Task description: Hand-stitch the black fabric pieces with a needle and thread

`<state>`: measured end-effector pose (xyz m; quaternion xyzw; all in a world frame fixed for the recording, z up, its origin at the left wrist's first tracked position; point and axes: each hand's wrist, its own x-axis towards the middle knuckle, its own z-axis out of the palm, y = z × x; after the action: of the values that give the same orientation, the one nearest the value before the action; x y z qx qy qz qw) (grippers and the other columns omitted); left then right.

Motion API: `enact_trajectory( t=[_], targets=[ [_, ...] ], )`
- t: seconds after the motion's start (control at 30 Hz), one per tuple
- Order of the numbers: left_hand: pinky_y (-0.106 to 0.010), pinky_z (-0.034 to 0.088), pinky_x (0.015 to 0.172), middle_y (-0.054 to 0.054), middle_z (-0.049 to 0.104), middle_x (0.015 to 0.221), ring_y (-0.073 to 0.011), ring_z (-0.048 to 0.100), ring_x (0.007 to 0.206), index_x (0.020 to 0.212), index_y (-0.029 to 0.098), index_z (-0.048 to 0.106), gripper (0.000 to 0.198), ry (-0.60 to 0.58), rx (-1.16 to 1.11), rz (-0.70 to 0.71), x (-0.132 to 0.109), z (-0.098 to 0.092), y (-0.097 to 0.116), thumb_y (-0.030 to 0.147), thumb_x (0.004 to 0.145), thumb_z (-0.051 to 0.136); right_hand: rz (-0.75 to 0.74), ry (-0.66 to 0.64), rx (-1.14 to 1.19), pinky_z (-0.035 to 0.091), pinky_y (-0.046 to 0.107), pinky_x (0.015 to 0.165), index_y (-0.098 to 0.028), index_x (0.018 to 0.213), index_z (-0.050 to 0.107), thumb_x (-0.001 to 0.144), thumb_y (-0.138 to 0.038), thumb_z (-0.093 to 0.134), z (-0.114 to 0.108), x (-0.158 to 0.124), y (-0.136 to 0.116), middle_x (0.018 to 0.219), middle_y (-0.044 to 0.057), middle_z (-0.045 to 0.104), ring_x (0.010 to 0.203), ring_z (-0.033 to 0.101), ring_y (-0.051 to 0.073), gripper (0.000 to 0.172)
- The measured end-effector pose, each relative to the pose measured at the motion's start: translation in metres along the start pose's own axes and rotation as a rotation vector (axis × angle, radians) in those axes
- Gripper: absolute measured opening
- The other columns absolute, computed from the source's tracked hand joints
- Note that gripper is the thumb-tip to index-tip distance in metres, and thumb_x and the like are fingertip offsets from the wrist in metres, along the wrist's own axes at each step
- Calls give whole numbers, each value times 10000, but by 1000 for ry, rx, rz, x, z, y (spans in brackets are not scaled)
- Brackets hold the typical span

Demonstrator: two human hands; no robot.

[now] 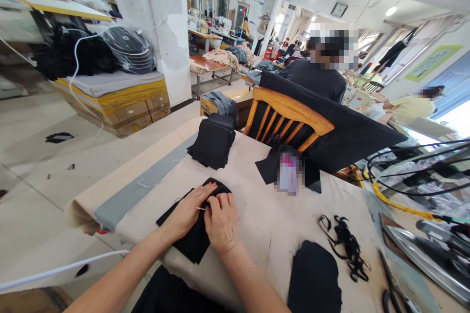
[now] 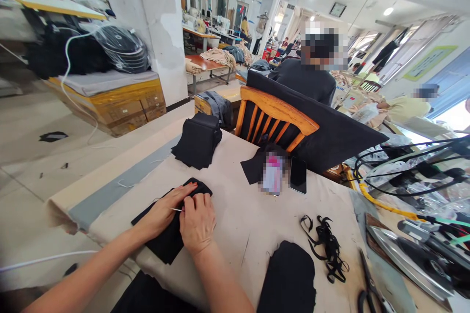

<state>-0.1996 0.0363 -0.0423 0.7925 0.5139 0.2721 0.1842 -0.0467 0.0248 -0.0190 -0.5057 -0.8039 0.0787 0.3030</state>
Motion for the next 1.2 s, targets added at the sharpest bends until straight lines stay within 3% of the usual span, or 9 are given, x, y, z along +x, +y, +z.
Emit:
enact_trajectory(
  t=[0.3, 0.47, 0.63, 0.83, 1.0, 1.07, 1.13, 1.2],
  targets=[
    [-413, 322, 1137, -67, 509, 1454, -175, 444, 1339, 1400, 198, 448, 483, -20, 55, 17, 3, -7, 10, 133, 945, 299, 25, 5, -10, 449, 323, 697, -188, 786, 563, 783, -58, 529, -4, -2, 14, 792, 39, 588, 806, 530, 216, 135],
    [-426, 319, 1137, -80, 496, 1462, -185, 431, 1348, 1389, 193, 456, 445, -20, 77, 31, 2, -6, 10, 181, 971, 306, 37, -14, 12, 465, 326, 720, -184, 863, 560, 769, -89, 547, -2, -7, 15, 857, 46, 594, 848, 539, 221, 134],
    [-446, 341, 1123, -76, 505, 1456, -200, 441, 1342, 1398, 219, 444, 451, -7, 90, 48, 2, -2, 4, 180, 966, 320, 61, -31, 31, 471, 375, 751, -158, 961, 560, 729, -135, 602, 1, -1, 10, 946, 93, 582, 926, 521, 270, 236],
    [-404, 328, 1135, -62, 488, 1471, -165, 427, 1350, 1399, 207, 444, 515, -10, 99, 59, 1, -1, 2, 92, 916, 307, 102, -77, 165, 440, 369, 777, -217, 806, 587, 820, -152, 526, 0, -1, 14, 876, 65, 605, 898, 527, 254, 90],
    [-429, 323, 1137, -65, 496, 1464, -174, 429, 1348, 1384, 212, 456, 441, -22, 113, 49, 2, -2, 7, 178, 973, 299, 366, -63, 379, 437, 322, 744, -206, 738, 558, 803, -157, 517, -12, -5, 24, 815, 52, 602, 833, 559, 216, 91],
    [-435, 321, 1138, -68, 498, 1462, -182, 431, 1348, 1384, 207, 455, 428, -25, 116, 42, 3, -2, 8, 208, 986, 298, 530, -86, 508, 438, 276, 595, -194, 755, 554, 884, -219, 423, -15, -5, 23, 704, 33, 580, 650, 557, 174, 186],
    [-434, 327, 1135, -69, 498, 1462, -184, 430, 1349, 1396, 204, 438, 436, -27, 118, 37, 3, -1, 7, 205, 990, 279, 675, -161, 668, 372, 234, 427, -185, 755, 560, 923, -264, 354, -16, -5, 19, 554, -16, 519, 442, 472, 129, 277],
    [-431, 335, 1132, -65, 493, 1466, -184, 429, 1350, 1415, 211, 408, 448, -25, 120, 35, 3, -1, 6, 198, 990, 267, 781, -253, 827, 288, 206, 334, -184, 732, 567, 903, -264, 397, -15, -4, 11, 451, -60, 462, 326, 379, 98, 254]
  ],
)
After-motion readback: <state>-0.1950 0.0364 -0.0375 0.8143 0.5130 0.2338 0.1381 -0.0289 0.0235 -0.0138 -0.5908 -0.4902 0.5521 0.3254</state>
